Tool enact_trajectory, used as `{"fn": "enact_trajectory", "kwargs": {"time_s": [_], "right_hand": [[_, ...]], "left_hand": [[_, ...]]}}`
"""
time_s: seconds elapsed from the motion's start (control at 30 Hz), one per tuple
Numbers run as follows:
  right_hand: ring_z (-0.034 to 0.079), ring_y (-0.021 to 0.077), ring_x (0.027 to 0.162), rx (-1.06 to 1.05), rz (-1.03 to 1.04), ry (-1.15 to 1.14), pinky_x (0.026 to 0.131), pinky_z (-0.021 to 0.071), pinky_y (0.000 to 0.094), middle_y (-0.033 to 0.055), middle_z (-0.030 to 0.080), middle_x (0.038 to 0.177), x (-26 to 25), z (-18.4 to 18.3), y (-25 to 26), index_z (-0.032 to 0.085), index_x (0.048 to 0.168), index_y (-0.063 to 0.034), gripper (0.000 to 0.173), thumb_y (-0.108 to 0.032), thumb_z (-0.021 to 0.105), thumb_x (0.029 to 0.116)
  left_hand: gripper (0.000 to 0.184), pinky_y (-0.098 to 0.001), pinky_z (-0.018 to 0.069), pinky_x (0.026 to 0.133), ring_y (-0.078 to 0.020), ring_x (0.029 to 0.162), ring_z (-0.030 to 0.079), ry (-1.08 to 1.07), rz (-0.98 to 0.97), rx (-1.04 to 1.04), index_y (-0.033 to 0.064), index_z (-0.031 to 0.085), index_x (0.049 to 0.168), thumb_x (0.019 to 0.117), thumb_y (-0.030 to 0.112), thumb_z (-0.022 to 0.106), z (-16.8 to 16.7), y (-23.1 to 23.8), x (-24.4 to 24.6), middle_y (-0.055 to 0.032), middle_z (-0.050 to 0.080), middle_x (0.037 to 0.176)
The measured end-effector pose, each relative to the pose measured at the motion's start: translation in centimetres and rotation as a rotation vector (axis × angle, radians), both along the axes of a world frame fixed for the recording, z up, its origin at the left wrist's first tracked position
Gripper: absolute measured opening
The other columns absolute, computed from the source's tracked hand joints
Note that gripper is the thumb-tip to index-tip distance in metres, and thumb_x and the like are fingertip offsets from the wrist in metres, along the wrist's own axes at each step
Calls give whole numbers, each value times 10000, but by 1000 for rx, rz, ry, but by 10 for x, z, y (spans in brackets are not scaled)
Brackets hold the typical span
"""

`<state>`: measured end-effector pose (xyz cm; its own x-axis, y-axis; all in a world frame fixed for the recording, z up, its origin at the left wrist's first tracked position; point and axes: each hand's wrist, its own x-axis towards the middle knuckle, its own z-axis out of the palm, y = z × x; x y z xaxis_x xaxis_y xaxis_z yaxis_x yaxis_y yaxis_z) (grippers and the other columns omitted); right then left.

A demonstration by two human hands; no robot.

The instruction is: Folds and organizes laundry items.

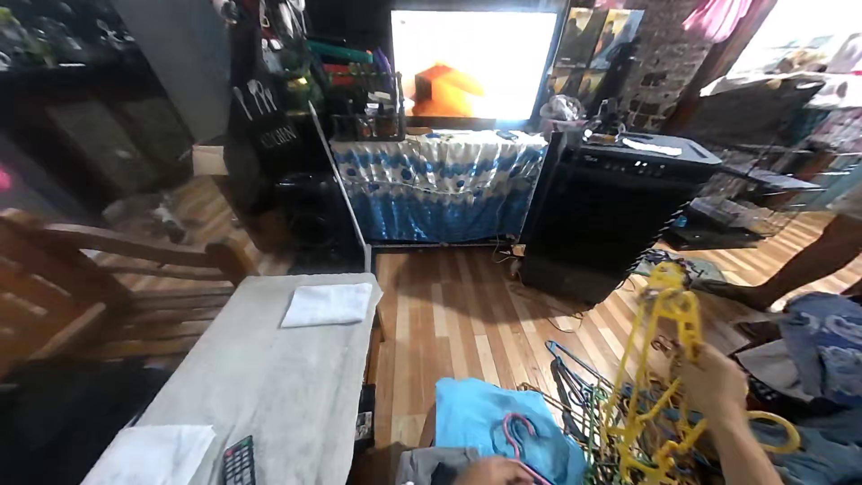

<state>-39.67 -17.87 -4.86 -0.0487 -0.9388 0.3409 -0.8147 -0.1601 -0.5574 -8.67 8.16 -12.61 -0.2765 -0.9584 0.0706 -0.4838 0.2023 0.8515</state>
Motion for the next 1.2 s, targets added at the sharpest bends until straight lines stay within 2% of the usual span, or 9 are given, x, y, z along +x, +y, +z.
{"fn": "enact_trajectory", "kwargs": {"time_s": [0.13,0.23,0.3,0.4,0.53,0.63,0.77,0.93,1.2], "right_hand": [[629,532,1107,375,-74,179,931,477,710,352,659,1139,-45,-73,-64,656,1188,82,278,-72,654,956],[476,538,1341,557,-80,224,1089,409,653,397,458,1442,-57,-87,-73,367,1509,88,804,-135,804,871],[440,573,1353,473,-44,238,1078,403,675,425,386,1480,-43,-101,-65,268,1547,105,947,-136,836,828],[486,591,1291,203,314,156,1044,423,716,417,464,1415,15,-124,-31,469,1429,129,688,-136,793,882],[371,420,1476,242,933,229,1195,298,643,162,492,1547,121,-132,58,668,1366,-154,489,-315,752,912],[452,306,1443,256,1209,398,1200,249,685,-1,646,1396,159,-158,117,722,1255,-254,322,-359,714,951],[680,227,1136,179,1261,416,1182,301,669,16,740,1094,158,-162,137,737,1141,-204,177,-252,640,1000],[693,128,908,-211,1129,507,993,523,405,-32,700,926,117,-134,143,678,1074,-206,176,-285,525,1034],[653,174,739,-445,908,496,925,525,411,11,638,761,59,-95,154,657,1086,-147,172,-257,540,1023]], "left_hand": [[386,-492,467,1107,-261,1317,576,-487,282,21,201,626,1402,1034,303,571,-82,-21,52,-62,639,1380],[351,-570,519,1004,-339,1202,645,-546,223,163,177,669,1327,1045,353,556,-108,-9,79,-120,690,1268],[363,-550,529,992,-342,1181,641,-543,193,190,172,691,1269,1049,415,535,-97,1,81,-119,684,1236],[419,-575,525,978,-380,1180,627,-518,219,225,134,688,1227,1018,480,576,-82,5,73,-149,672,1223],[417,-541,531,982,-327,1134,650,-490,215,225,142,687,1171,1033,502,530,-110,-6,74,-119,687,1159],[368,-510,537,987,-278,1124,655,-501,195,226,167,683,1161,1046,472,511,-130,-11,74,-77,692,1145],[313,-404,581,912,-157,1030,682,-524,289,-58,225,693,1114,1072,440,470,-120,1,74,23,709,1049],[248,-309,608,746,-56,875,686,-539,397,-282,299,703,1105,1064,441,504,-97,20,92,95,693,983],[235,-282,613,759,-33,864,705,-412,373,-321,264,714,1114,1061,410,538,-60,44,103,97,730,1000]]}}
